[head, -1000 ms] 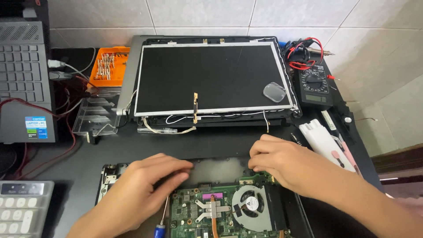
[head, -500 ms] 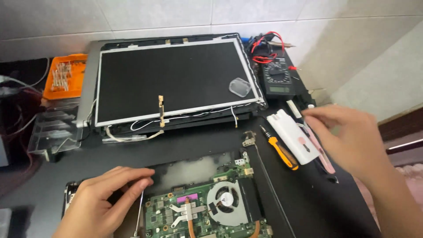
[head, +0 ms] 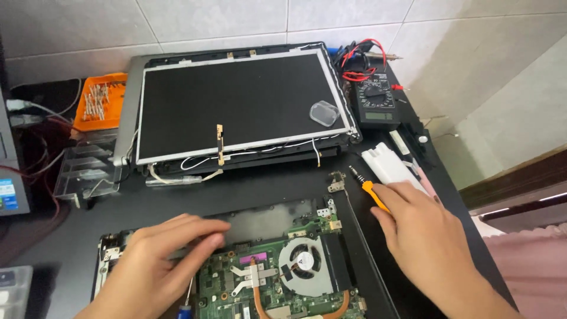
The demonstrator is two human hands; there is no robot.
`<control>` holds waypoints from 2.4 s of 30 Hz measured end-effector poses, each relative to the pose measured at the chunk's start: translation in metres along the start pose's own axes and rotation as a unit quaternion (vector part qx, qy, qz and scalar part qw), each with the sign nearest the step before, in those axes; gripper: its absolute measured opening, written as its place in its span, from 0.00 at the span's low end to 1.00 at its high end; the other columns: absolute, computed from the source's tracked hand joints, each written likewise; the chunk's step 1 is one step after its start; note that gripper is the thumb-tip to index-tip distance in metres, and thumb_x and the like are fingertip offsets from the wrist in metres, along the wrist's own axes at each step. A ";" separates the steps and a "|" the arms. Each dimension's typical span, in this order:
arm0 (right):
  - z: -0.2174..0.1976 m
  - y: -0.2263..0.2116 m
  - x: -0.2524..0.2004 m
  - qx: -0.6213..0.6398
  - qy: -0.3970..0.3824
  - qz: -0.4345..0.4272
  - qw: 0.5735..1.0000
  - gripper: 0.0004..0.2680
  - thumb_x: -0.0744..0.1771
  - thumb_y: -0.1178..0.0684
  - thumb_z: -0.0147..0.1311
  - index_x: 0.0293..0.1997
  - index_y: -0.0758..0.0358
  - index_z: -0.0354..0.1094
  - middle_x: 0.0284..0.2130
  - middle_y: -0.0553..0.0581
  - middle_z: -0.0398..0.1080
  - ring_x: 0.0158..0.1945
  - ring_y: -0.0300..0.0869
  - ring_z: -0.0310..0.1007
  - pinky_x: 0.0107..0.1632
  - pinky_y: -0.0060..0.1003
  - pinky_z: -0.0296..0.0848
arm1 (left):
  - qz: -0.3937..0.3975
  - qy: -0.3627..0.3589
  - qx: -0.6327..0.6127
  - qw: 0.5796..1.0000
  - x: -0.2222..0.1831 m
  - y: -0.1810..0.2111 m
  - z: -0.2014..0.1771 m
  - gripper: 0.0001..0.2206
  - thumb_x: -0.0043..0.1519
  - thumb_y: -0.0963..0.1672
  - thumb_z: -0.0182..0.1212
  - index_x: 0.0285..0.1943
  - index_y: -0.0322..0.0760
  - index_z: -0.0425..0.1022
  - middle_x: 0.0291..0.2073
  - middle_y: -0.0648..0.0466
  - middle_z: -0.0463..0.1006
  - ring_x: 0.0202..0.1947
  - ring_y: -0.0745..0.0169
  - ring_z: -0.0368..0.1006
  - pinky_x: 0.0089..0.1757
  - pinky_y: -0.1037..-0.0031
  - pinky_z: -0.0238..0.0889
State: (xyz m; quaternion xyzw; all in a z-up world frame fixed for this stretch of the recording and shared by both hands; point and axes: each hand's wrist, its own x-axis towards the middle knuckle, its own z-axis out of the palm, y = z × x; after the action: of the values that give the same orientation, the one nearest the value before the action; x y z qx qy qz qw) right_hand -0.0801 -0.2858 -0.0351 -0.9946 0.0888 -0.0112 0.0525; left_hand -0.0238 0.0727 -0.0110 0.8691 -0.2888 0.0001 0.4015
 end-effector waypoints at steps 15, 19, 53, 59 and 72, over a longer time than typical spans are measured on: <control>-0.042 -0.033 0.004 0.420 0.010 -0.055 0.906 0.12 0.63 0.62 0.56 0.48 0.58 0.83 0.42 0.51 0.80 0.25 0.37 0.80 0.30 0.24 0.82 | 0.053 -0.186 0.006 0.981 0.056 0.015 0.032 0.13 0.66 0.45 0.58 0.55 0.38 0.80 0.47 0.53 0.82 0.47 0.54 0.77 0.47 0.63 0.71; -0.030 -0.038 0.013 0.453 -0.013 -0.048 0.890 0.11 0.63 0.61 0.59 0.46 0.60 0.84 0.44 0.53 0.82 0.45 0.35 0.82 0.45 0.24 0.80 | 0.031 -0.191 0.014 0.981 0.061 0.010 0.039 0.13 0.67 0.45 0.57 0.56 0.38 0.79 0.47 0.55 0.80 0.47 0.54 0.73 0.44 0.62 0.69; -0.049 -0.044 0.024 0.521 -0.010 0.057 0.852 0.08 0.60 0.68 0.63 0.41 0.73 0.82 0.38 0.60 0.87 0.35 0.42 0.84 0.47 0.28 0.79 | -0.189 -0.158 -0.183 0.952 0.084 0.040 0.040 0.15 0.59 0.45 0.66 0.54 0.41 0.84 0.40 0.59 0.90 0.40 0.75 0.84 0.43 0.83 0.77; -0.048 -0.042 0.025 0.533 0.001 0.049 0.845 0.08 0.61 0.67 0.62 0.41 0.72 0.82 0.37 0.59 0.86 0.36 0.41 0.81 0.46 0.28 0.77 | -0.271 -0.148 -0.268 0.912 0.093 0.043 0.043 0.10 0.58 0.42 0.69 0.47 0.35 0.87 0.30 0.54 0.89 0.31 0.72 0.83 0.41 0.83 0.78; -0.048 -0.034 0.028 0.523 0.063 0.044 0.849 0.07 0.62 0.66 0.61 0.40 0.71 0.81 0.37 0.58 0.84 0.39 0.38 0.79 0.48 0.27 0.75 | -0.007 -0.056 -0.096 0.994 0.129 0.028 0.041 0.05 0.60 0.40 0.63 0.34 0.42 0.83 0.28 0.63 0.86 0.31 0.76 0.78 0.38 0.78 0.70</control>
State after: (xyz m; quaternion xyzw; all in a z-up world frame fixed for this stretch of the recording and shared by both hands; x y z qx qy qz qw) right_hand -0.0479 -0.2621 0.0169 -0.8121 0.1171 -0.1161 0.5597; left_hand 0.0596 -0.0352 0.0109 0.8274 -0.3032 -0.0796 0.4659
